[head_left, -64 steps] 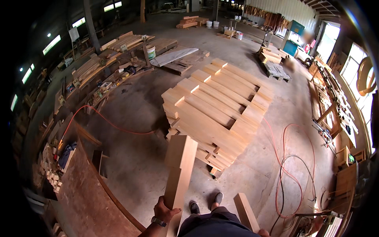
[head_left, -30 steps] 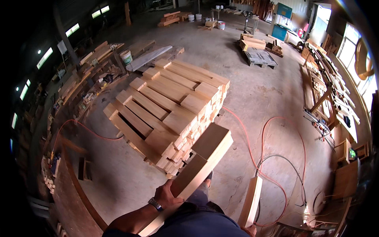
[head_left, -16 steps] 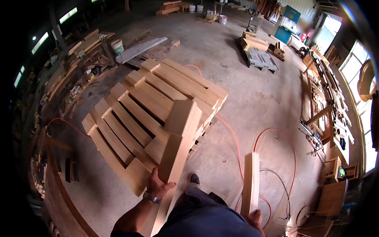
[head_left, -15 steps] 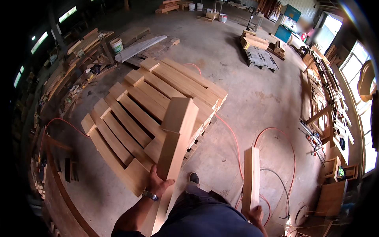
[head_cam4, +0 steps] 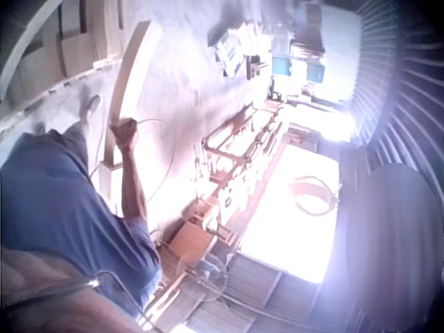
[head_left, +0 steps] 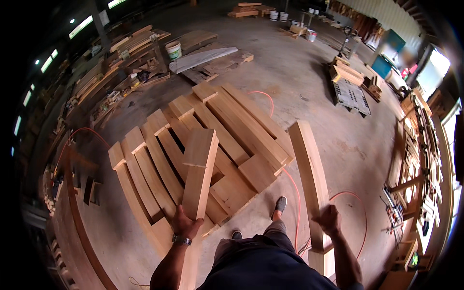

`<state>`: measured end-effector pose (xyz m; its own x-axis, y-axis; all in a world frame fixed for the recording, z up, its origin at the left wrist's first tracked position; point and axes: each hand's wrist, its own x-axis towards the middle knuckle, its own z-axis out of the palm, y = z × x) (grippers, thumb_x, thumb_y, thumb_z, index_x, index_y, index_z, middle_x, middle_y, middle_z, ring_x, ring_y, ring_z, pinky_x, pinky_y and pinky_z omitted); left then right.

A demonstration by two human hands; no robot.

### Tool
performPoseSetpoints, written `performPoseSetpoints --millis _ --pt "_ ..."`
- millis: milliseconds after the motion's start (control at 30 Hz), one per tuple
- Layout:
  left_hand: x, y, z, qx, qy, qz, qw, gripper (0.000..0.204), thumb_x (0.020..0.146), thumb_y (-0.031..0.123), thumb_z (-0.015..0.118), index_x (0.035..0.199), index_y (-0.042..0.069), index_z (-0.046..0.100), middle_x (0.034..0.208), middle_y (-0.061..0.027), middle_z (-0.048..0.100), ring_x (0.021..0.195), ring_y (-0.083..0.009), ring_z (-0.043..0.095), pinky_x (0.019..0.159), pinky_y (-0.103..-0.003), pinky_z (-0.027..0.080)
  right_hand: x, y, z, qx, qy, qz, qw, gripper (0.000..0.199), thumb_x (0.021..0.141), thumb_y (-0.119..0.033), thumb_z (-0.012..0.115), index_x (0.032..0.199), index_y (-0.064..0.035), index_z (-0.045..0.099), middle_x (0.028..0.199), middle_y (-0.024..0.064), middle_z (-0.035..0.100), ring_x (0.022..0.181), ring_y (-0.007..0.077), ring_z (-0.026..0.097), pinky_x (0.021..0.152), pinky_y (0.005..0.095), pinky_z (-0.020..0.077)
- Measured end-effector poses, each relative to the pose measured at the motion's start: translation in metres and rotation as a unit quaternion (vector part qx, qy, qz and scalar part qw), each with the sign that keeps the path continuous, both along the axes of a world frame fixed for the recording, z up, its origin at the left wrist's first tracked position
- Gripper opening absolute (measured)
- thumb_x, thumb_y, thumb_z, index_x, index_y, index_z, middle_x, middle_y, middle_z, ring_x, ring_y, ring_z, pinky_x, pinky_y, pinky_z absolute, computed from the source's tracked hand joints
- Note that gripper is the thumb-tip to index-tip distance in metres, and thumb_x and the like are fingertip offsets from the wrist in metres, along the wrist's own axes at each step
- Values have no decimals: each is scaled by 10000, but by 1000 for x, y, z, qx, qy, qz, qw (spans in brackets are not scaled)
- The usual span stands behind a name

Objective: The person assembles wooden frames by picking up planks from a stack, placing them on a workbench, and joining them with a chisel and pliers. The person repeatedly handles multiple planks, aligns them into rectangular frames, and secures the joints.

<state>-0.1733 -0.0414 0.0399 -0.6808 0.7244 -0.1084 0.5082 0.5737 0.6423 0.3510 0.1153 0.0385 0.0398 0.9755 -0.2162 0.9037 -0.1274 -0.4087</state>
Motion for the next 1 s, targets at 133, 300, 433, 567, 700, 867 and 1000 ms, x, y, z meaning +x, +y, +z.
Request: performPoseSetpoints --millis 133,300,433,567,700,867,1000 --pt "-3 16 -40 14 49 26 998 925 557 213 909 1354 -36 509 1209 -259 672 1124 -430 667 971 -498 566 -26 141 10 -14 43 78 996 633 648 -409 954 999 -37 582 861 120 700 820 331 700 741 446 568" --pt "6 23 -43 -82 100 53 990 1034 564 207 965 1446 42 452 1270 -247 668 1150 -415 664 959 -520 564 -81 289 3 -47 14 147 988 610 670 -459 919 1037 -59 640 984 138 730 947 329 716 835 447 577" --pt "14 29 -39 -156 167 78 970 971 590 228 968 1405 73 464 1262 -225 687 1142 -434 671 937 -532 570 -136 374 -20 -25 40 196 979 676 671 -475 910 1122 -54 636 1069 166 746 1016 355 718 863 476 572" --pt "19 50 -12 -165 88 83 979 886 618 224 958 1335 114 449 1139 -232 728 1041 -508 687 868 -595 577 -197 420 -10 -55 62 220 972 731 668 -456 877 1220 -45 631 1169 201 741 1118 371 705 927 473 568" --pt "7 29 -34 -136 146 28 980 887 602 280 948 1330 108 470 1143 -192 722 1039 -463 693 868 -568 585 -251 440 -28 -61 48 230 970 749 663 -443 852 1249 -30 637 1161 223 740 1119 393 705 939 472 572" --pt "13 41 -28 -185 161 -5 970 860 611 291 908 1339 94 494 1183 -136 638 1061 -413 673 880 -537 580 -302 452 -64 -31 53 228 972 560 683 -443 820 1048 -31 722 1103 232 748 1048 401 721 887 499 582" --pt "19 54 -14 -169 90 46 981 868 605 252 905 1348 98 484 1205 -148 652 1069 -420 671 885 -538 577 -335 450 -91 9 42 267 963 495 739 -461 797 994 -39 753 1040 243 749 1010 416 723 858 515 581"
